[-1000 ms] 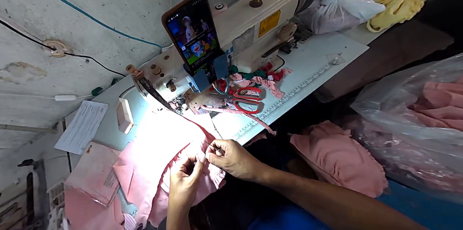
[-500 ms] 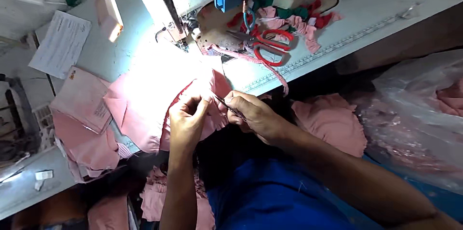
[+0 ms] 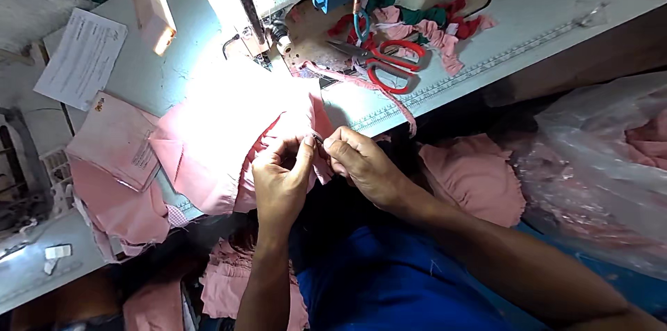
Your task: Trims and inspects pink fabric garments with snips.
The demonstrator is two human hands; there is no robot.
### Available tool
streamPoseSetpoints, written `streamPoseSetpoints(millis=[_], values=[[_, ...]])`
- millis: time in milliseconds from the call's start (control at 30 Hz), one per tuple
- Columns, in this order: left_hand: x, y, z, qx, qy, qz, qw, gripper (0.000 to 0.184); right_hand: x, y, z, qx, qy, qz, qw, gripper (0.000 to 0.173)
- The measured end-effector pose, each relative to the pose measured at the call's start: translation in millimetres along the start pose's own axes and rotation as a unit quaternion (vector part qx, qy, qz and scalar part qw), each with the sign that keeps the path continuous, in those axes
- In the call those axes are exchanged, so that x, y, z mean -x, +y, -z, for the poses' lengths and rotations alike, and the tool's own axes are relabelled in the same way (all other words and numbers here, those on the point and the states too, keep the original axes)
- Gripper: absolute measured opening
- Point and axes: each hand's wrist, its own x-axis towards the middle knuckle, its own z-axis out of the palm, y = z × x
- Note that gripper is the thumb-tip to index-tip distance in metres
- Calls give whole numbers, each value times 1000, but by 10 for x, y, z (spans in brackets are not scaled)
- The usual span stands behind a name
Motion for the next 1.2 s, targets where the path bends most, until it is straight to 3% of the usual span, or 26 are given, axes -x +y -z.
streamPoseSetpoints(millis=[133, 200, 300, 367, 533, 600, 700, 767, 833, 933, 1033, 1133, 1200], values=[[14, 12, -26, -4, 2, 2, 1000, 8, 4, 2, -14, 109, 41, 56, 992, 19], [18, 8, -29, -2, 5, 0, 1000, 8, -28, 41, -10, 25, 19, 48, 998, 19], [11, -15, -18, 20, 4, -2, 1000, 7, -57, 18, 2, -178, -54, -48, 981, 24], [12, -14, -15, 32, 3, 1, 999, 7, -58, -11, 19, -214, -71, -79, 971, 26], [15, 3, -32, 14, 6, 4, 1000, 7, -57, 17, 0, -46, -5, 11, 999, 19], [18, 6, -30, 17, 6, 6, 1000, 7, -58, 23, -5, -45, -4, 14, 999, 19], [5, -26, 13, 55, -6, 0, 998, 7, -83, -46, 42, -227, -62, -99, 967, 29], [0, -43, 38, 73, -9, 1, 997, 5, -115, -94, 113, -272, -59, -142, 950, 34], [4, -44, 46, 71, -3, 0, 997, 5, -108, -89, 134, -211, -51, -93, 972, 32], [-13, -16, 34, 52, 2, -5, 999, 6, -11, -71, 128, -38, -15, 46, 998, 21], [20, -24, 26, 26, 3, -7, 1000, 7, 70, -152, 126, 106, 38, 103, 988, 15], [15, -100, 24, 17, 2, -27, 999, 10, -58, -112, 107, 211, 79, 132, 965, 33], [8, -142, 28, 13, 1, -32, 999, 11, -169, -98, 87, 278, 78, 150, 945, 30]])
